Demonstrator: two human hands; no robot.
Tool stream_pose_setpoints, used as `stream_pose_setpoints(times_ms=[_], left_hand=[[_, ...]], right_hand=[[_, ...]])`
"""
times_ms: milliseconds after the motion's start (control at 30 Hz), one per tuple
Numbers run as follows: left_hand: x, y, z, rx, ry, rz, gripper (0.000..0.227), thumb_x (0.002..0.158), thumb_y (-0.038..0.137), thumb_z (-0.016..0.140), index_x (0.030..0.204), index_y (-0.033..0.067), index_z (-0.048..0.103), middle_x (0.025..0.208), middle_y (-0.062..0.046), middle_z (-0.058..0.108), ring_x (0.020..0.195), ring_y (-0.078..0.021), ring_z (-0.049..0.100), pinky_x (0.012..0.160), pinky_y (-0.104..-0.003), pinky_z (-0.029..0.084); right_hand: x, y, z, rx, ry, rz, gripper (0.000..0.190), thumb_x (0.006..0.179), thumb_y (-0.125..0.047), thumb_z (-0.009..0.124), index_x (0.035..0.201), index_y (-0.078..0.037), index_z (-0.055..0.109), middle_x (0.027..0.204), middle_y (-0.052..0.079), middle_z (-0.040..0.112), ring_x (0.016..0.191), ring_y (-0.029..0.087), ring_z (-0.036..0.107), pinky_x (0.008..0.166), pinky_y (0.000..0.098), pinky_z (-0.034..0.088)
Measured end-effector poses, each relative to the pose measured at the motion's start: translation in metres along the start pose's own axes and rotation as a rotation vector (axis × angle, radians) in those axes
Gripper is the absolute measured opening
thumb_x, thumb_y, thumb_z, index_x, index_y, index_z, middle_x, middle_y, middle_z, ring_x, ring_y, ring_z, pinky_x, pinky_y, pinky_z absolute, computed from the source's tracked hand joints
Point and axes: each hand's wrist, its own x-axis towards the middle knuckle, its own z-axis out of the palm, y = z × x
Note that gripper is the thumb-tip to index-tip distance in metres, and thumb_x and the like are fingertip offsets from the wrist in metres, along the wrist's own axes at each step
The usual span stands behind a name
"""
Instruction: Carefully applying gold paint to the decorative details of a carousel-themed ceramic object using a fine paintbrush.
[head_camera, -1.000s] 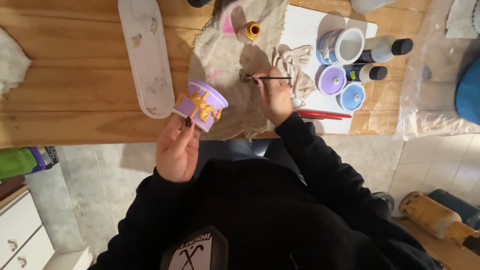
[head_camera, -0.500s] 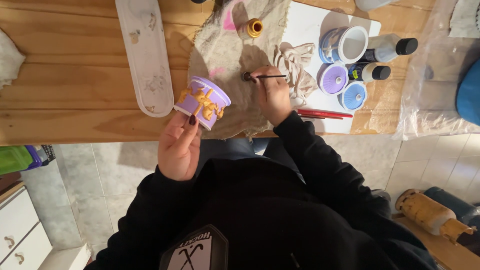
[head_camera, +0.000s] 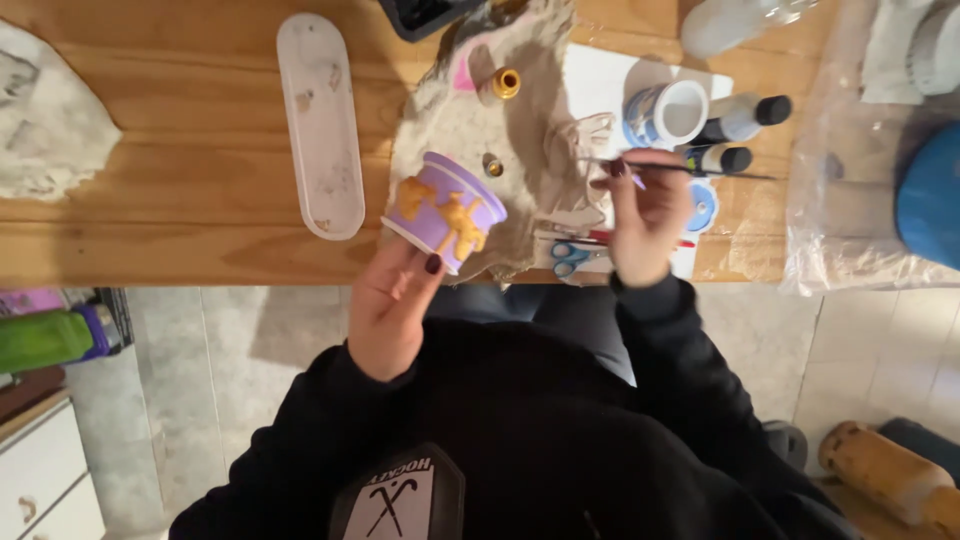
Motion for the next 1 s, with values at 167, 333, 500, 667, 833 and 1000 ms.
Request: stream_pose_setpoints(times_ms=[167,333,500,667,833,1000], left_hand=[[-0.018,0.043,0.049,0.237,-0.114,0.082,0.022,0.105,0.008,0.059,0.124,-0.0044,0.063,0.117,-0.011,0.073,0.108,-0.0178,0.068,0.098,-0.028,0.051],[-0.044,0.081,0.094,0.656,-0.214,0.29,0.019,0.094,0.003,0.065,0.112,-0.0002,0.068,0.095,-0.015,0.074,0.087,-0.0307,0.075,0.076,-0.032,0.056],[-0.065,0.09,0.118,0.799,-0.352,0.639,0.022,0.094,0.005,0.068,0.115,-0.0011,0.066,0.109,-0.017,0.072,0.099,-0.0394,0.07,0.086,-0.041,0.056],[-0.077,0.082,0.127,0.84,-0.395,0.764,0.023,0.092,0.007,0.072,0.113,-0.0016,0.068,0.104,-0.014,0.072,0.094,-0.0363,0.071,0.085,-0.043,0.055],[-0.084,0.081,0.132,0.816,-0.418,0.792,0.023,0.092,0.006,0.073,0.113,-0.0035,0.068,0.1,-0.013,0.073,0.092,-0.034,0.072,0.085,-0.042,0.057],[-0.088,0.073,0.129,0.777,-0.414,0.762,0.019,0.089,0.007,0.076,0.105,-0.0005,0.071,0.097,-0.011,0.074,0.087,-0.0316,0.073,0.08,-0.04,0.057]], right_hand=[[-0.04,-0.122,-0.01,0.071,0.043,-0.205,0.011,0.111,0.004,0.064,0.116,0.0,0.054,0.11,0.013,0.061,0.096,0.02,0.064,0.087,0.0365,0.059],[-0.082,-0.191,0.001,0.006,0.114,-0.454,0.018,0.107,-0.007,0.065,0.117,-0.001,0.051,0.11,0.017,0.063,0.095,0.026,0.069,0.096,0.0514,0.064],[-0.106,-0.204,0.005,-0.03,0.095,-0.681,0.013,0.11,-0.011,0.066,0.115,-0.005,0.055,0.108,0.013,0.057,0.084,0.023,0.066,0.106,0.0571,0.052],[-0.115,-0.207,0.002,-0.062,0.214,-0.732,0.018,0.101,-0.011,0.066,0.104,-0.003,0.049,0.103,0.014,0.055,0.07,0.018,0.064,0.081,0.0446,0.06],[-0.125,-0.211,0.003,-0.039,0.335,-0.737,0.021,0.098,-0.013,0.066,0.104,-0.004,0.048,0.101,0.014,0.058,0.059,0.01,0.06,0.071,0.041,0.064],[-0.131,-0.211,0.0,-0.058,0.253,-0.742,0.019,0.102,-0.012,0.064,0.108,-0.004,0.048,0.104,0.014,0.057,0.065,0.015,0.062,0.088,0.0543,0.068]])
